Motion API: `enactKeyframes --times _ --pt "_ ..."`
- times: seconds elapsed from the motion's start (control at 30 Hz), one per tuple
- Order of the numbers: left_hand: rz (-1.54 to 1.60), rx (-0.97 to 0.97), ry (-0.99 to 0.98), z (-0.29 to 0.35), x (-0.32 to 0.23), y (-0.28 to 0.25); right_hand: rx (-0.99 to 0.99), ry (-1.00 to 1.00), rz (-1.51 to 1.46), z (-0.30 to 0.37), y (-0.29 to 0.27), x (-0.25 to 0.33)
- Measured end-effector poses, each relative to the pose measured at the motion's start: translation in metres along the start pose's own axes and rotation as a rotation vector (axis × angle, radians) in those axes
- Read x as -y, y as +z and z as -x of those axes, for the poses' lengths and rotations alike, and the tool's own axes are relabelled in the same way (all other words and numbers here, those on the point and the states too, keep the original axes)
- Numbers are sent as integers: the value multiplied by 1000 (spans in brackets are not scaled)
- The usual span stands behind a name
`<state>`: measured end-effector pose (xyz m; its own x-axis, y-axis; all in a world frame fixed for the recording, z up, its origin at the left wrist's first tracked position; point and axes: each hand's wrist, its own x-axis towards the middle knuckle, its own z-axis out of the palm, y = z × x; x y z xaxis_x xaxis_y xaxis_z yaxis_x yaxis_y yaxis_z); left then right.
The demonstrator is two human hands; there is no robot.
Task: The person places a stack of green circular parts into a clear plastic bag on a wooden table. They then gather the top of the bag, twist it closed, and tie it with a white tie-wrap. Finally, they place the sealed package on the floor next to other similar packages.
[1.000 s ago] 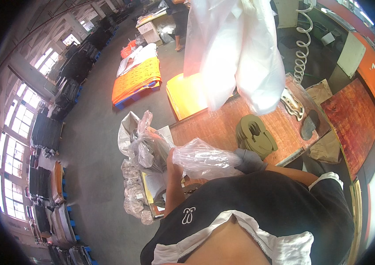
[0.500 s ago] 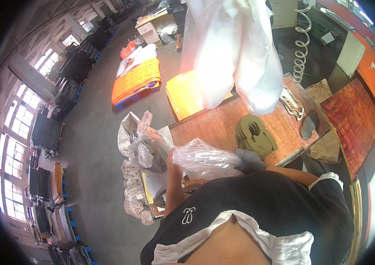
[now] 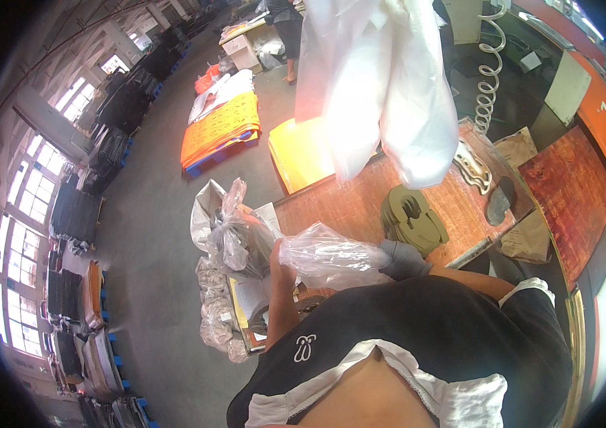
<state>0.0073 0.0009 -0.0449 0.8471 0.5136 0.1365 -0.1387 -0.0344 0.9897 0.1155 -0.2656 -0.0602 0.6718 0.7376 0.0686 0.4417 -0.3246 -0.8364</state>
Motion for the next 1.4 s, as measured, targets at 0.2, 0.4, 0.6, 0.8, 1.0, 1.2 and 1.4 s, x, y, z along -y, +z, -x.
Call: enactKeyframes --times 0.2,0.4,0.6,0.8,1.0,1.2,1.4 --pt "-26 3 15 -1 4 -2 -15 -36 16 0 -2 1" --pt "-43 9 38 0 -1 0 -12 -49 -5 -1 -3 6" --pt "-79 7 39 0 -6 1 -15 -68 34 -2 -6 11" --pt "-42 -6 8 -1 -2 1 -17 -61 46 -3 -7 12" --pt "-76 -20 -16 -2 4 -1 0 -30 37 -3 -4 7" --pt "-67 -14 -1 -3 6 -1 12 -11 6 -3 -3 4" --pt "-32 -7 18 -2 4 -1 17 -3 -13 -3 -3 4"
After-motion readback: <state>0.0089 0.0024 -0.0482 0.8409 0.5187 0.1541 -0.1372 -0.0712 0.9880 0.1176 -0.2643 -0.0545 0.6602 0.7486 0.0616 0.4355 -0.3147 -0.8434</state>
